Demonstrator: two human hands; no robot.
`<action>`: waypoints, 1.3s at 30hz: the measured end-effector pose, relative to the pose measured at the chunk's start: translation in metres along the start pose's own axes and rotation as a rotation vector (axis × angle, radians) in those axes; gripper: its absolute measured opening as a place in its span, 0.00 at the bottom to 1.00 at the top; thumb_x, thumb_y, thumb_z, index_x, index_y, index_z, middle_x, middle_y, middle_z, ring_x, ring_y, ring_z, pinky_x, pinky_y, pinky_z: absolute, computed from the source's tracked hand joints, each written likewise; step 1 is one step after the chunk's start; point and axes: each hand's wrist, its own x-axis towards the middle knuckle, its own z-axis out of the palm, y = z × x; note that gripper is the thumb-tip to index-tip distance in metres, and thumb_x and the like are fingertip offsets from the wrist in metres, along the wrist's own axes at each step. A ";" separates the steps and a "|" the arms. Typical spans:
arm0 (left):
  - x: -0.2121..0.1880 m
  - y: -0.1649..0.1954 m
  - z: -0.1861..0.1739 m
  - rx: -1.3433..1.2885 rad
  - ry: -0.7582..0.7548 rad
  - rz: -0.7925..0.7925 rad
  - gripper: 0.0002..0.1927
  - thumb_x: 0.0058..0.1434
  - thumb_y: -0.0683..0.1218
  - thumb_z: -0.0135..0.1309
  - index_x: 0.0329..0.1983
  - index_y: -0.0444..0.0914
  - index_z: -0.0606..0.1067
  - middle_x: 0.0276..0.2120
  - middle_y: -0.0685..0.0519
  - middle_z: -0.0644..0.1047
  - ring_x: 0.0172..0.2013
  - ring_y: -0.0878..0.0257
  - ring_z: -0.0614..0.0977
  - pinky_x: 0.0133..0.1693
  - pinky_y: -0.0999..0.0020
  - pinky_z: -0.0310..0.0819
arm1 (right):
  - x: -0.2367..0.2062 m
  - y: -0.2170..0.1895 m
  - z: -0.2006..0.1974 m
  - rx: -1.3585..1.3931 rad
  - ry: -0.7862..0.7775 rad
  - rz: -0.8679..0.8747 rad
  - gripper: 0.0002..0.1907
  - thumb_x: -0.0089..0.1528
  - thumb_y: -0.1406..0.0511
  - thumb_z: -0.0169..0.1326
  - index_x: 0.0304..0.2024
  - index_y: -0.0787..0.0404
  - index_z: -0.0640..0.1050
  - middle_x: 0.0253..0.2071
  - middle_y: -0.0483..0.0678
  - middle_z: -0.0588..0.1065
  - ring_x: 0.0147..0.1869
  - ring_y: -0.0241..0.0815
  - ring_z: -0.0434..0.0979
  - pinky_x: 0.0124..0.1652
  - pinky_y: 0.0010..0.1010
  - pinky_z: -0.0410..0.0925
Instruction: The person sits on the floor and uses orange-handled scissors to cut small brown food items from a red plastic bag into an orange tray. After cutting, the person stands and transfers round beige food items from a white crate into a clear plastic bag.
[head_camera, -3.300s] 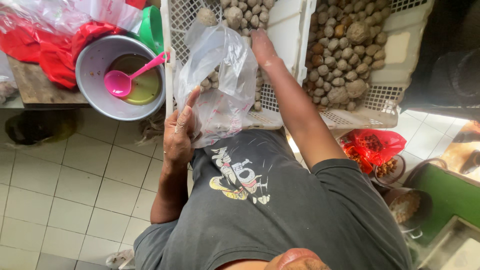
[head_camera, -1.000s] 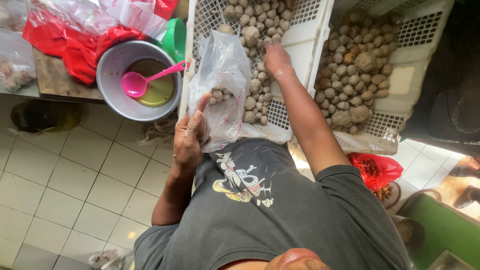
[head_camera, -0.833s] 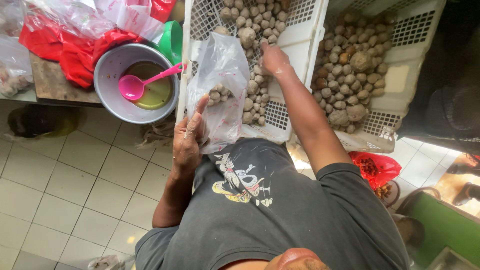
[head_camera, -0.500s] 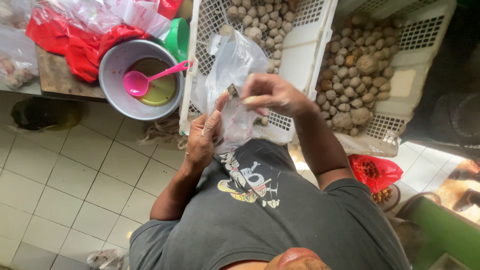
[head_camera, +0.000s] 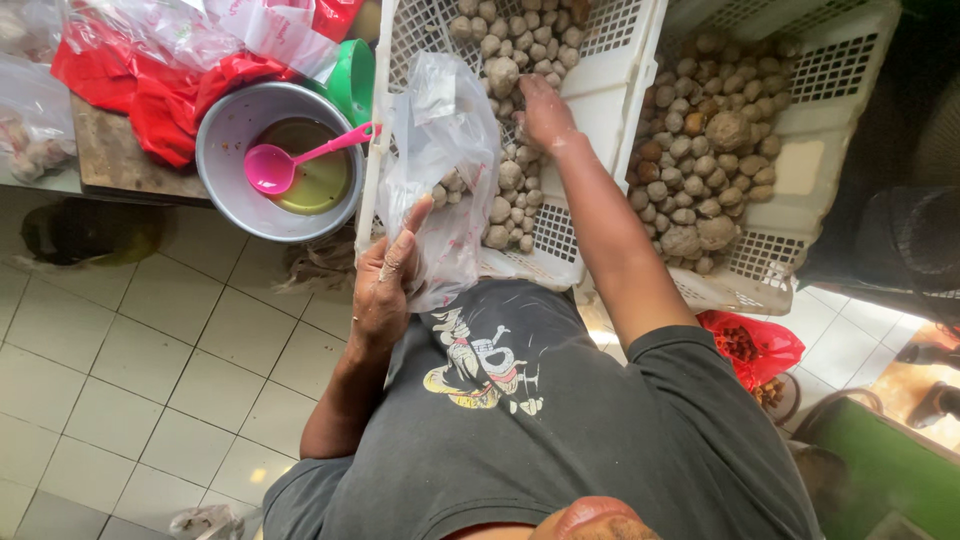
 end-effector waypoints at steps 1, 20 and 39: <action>-0.001 0.000 0.000 -0.006 -0.003 0.000 0.24 0.75 0.47 0.47 0.70 0.33 0.69 0.24 0.67 0.56 0.25 0.75 0.55 0.28 0.78 0.45 | -0.001 -0.001 0.003 -0.020 -0.009 -0.010 0.27 0.52 0.70 0.63 0.54 0.70 0.74 0.52 0.65 0.73 0.50 0.67 0.74 0.47 0.52 0.69; 0.011 0.007 0.005 -0.060 -0.032 -0.051 0.26 0.75 0.46 0.46 0.73 0.32 0.65 0.24 0.66 0.56 0.24 0.75 0.55 0.28 0.78 0.46 | -0.091 -0.104 -0.049 0.965 -0.289 -0.083 0.16 0.67 0.64 0.55 0.52 0.71 0.74 0.49 0.61 0.75 0.42 0.43 0.79 0.38 0.29 0.76; 0.005 0.008 0.006 0.033 0.033 -0.033 0.22 0.75 0.47 0.48 0.68 0.32 0.72 0.22 0.68 0.55 0.22 0.77 0.54 0.26 0.78 0.45 | -0.005 0.018 -0.003 0.163 -0.263 0.446 0.16 0.61 0.61 0.63 0.46 0.61 0.76 0.44 0.61 0.78 0.50 0.59 0.79 0.49 0.45 0.70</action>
